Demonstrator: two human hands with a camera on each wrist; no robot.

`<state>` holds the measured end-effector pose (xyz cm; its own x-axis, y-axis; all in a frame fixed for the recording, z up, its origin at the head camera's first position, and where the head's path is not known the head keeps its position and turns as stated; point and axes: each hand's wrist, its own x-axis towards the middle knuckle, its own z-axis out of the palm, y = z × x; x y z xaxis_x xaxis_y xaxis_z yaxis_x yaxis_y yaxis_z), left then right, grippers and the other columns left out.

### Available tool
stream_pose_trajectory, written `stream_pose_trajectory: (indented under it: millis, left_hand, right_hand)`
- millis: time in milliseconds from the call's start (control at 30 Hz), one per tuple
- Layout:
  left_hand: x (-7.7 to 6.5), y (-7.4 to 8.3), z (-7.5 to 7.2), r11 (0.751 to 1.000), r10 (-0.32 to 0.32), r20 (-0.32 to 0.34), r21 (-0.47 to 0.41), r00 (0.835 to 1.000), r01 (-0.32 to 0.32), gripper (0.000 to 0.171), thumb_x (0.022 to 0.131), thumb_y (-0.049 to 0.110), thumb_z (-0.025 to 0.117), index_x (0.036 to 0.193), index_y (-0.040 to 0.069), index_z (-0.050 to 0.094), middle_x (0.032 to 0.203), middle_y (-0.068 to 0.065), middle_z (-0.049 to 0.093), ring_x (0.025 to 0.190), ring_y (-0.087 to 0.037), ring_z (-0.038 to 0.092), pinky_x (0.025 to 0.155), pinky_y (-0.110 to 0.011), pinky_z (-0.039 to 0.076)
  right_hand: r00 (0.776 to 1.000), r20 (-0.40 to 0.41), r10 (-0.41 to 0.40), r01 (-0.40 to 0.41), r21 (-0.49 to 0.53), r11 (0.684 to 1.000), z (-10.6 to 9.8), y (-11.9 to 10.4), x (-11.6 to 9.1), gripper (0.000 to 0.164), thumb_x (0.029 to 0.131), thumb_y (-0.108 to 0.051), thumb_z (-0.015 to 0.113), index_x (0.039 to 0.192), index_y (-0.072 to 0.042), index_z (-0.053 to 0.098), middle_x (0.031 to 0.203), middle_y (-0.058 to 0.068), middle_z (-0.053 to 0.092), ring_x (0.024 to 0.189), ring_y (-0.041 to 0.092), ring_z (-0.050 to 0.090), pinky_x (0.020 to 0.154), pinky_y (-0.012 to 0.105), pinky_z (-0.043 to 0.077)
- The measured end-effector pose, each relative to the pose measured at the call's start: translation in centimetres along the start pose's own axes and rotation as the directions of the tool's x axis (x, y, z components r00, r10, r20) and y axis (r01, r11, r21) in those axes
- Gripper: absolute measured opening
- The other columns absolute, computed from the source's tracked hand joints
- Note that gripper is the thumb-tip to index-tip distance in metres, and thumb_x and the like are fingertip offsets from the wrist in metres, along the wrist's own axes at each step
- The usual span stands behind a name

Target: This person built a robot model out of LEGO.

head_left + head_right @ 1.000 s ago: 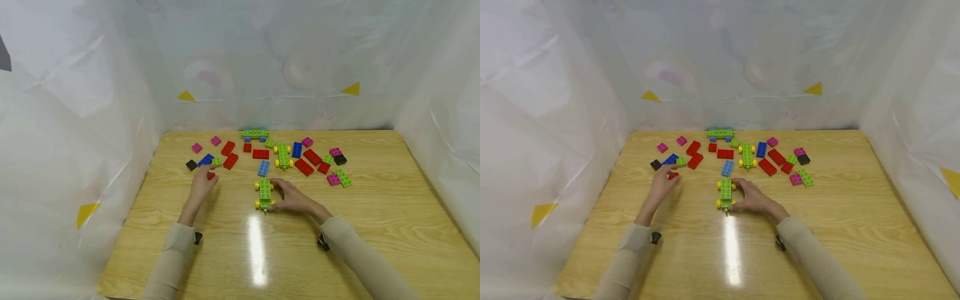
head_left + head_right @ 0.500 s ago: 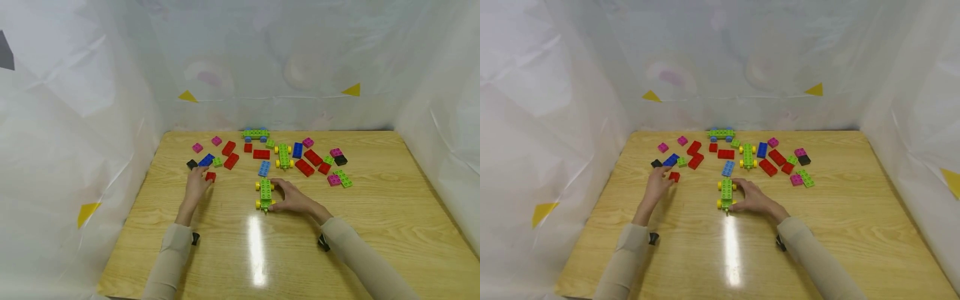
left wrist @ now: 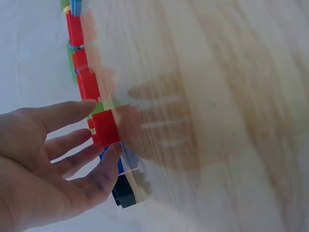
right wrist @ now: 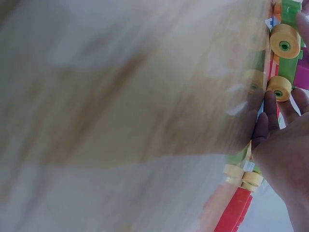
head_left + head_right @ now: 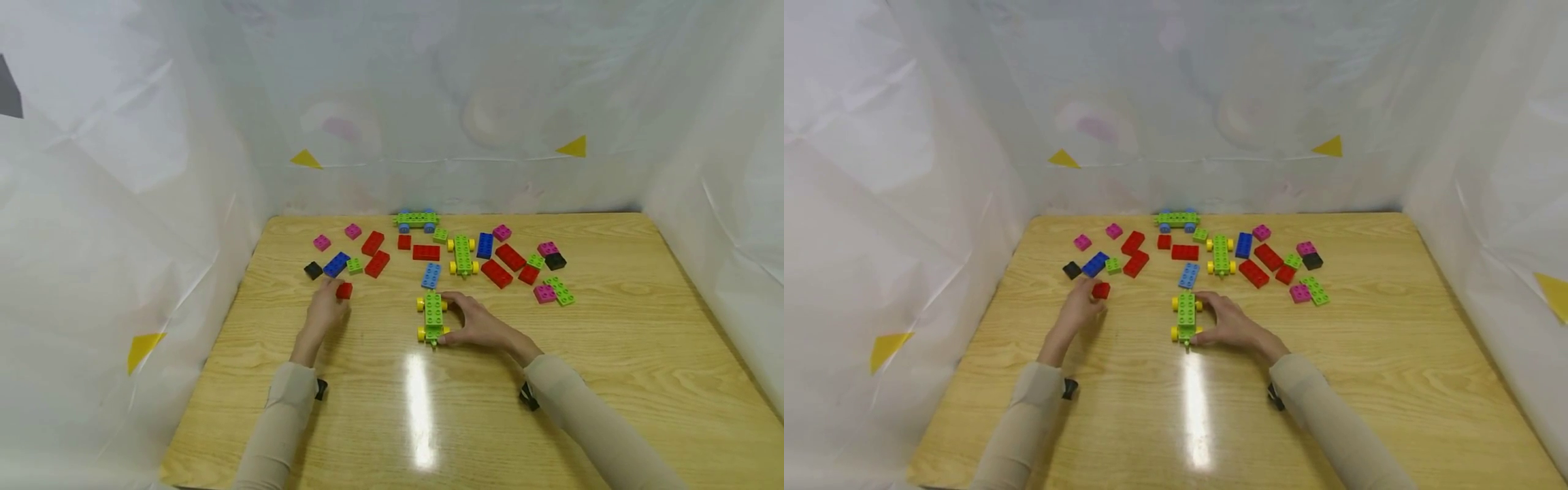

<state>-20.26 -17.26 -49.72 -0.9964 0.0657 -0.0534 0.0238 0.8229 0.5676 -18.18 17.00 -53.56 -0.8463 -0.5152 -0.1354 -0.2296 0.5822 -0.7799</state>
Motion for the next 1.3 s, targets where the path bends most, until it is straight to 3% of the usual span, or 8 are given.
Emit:
stream_pose_trajectory:
  millis: [200, 400, 600, 867, 1133, 1300]
  left_hand:
    - [0.0, 0.2, 0.0, 0.997, 0.011, -0.025, 0.072, 1.0, -0.009, 0.04, 0.081, -0.002, 0.068, 0.12, -0.005, 0.06, 0.118, -0.02, 0.055, 0.104, -0.038, 0.056, 0.082, -0.048, 0.05]
    - [0.0, 0.3, 0.3, 0.997, -0.004, -0.024, 0.077, 1.0, 0.006, 0.028, 0.083, 0.001, 0.071, 0.109, -0.004, 0.063, 0.109, -0.018, 0.058, 0.098, -0.033, 0.056, 0.079, -0.045, 0.05]
    - [0.1, 0.5, 0.8, 0.999, -0.018, -0.008, 0.036, 1.0, 0.018, 0.027, 0.085, 0.004, 0.072, 0.109, -0.003, 0.061, 0.107, -0.017, 0.062, 0.097, -0.031, 0.057, 0.083, -0.044, 0.049]
    - [0.2, 0.7, 1.4, 0.998, -0.027, 0.036, 0.062, 0.999, 0.025, 0.033, 0.086, 0.008, 0.071, 0.116, -0.002, 0.062, 0.11, -0.018, 0.057, 0.101, -0.032, 0.056, 0.084, -0.045, 0.05]
    - [-0.2, 1.4, 1.8, 0.997, 0.046, 0.008, 0.061, 0.999, -0.046, 0.035, 0.086, 0.012, 0.072, 0.117, -0.003, 0.064, 0.106, -0.016, 0.059, 0.098, -0.03, 0.056, 0.083, -0.043, 0.049]
    - [-0.3, 2.9, 1.8, 0.991, 0.129, -0.014, -0.024, 0.992, -0.13, 0.038, 0.088, 0.013, 0.071, 0.121, -0.003, 0.063, 0.108, -0.015, 0.058, 0.096, -0.028, 0.057, 0.084, -0.041, 0.049]
  right_hand:
    - [1.0, -0.001, 0.0, 0.0, -0.003, 1.0, 0.0, -0.1, 0.0, 0.092, 0.074, -0.051, 0.079, 0.147, -0.019, 0.032, 0.149, 0.006, 0.035, 0.137, 0.028, 0.029, 0.111, 0.053, 0.024]
    - [1.0, -0.005, -0.001, 0.001, -0.007, 1.0, 0.2, 0.0, 0.0, 0.094, 0.073, -0.053, 0.079, 0.147, -0.018, 0.033, 0.15, 0.005, 0.035, 0.137, 0.028, 0.029, 0.111, 0.053, 0.025]
    - [1.0, -0.011, -0.005, 0.005, -0.011, 1.0, 0.2, 0.0, 0.0, 0.093, 0.073, -0.053, 0.079, 0.146, -0.017, 0.034, 0.15, 0.005, 0.035, 0.137, 0.028, 0.029, 0.11, 0.053, 0.025]
    - [1.0, -0.008, -0.007, 0.006, -0.01, 1.0, 0.1, 0.0, 0.1, 0.093, 0.073, -0.052, 0.079, 0.146, -0.017, 0.034, 0.149, 0.006, 0.036, 0.137, 0.028, 0.03, 0.11, 0.053, 0.026]
    - [1.0, -0.006, -0.01, 0.01, -0.018, 1.0, 0.2, 0.2, 0.1, 0.093, 0.073, -0.053, 0.079, 0.146, -0.017, 0.034, 0.149, 0.006, 0.037, 0.136, 0.028, 0.031, 0.11, 0.052, 0.026]
    - [1.0, -0.014, -0.016, 0.016, -0.013, 1.0, 0.2, 0.2, 0.1, 0.094, 0.073, -0.053, 0.079, 0.146, -0.015, 0.035, 0.148, 0.006, 0.038, 0.136, 0.028, 0.032, 0.11, 0.052, 0.027]
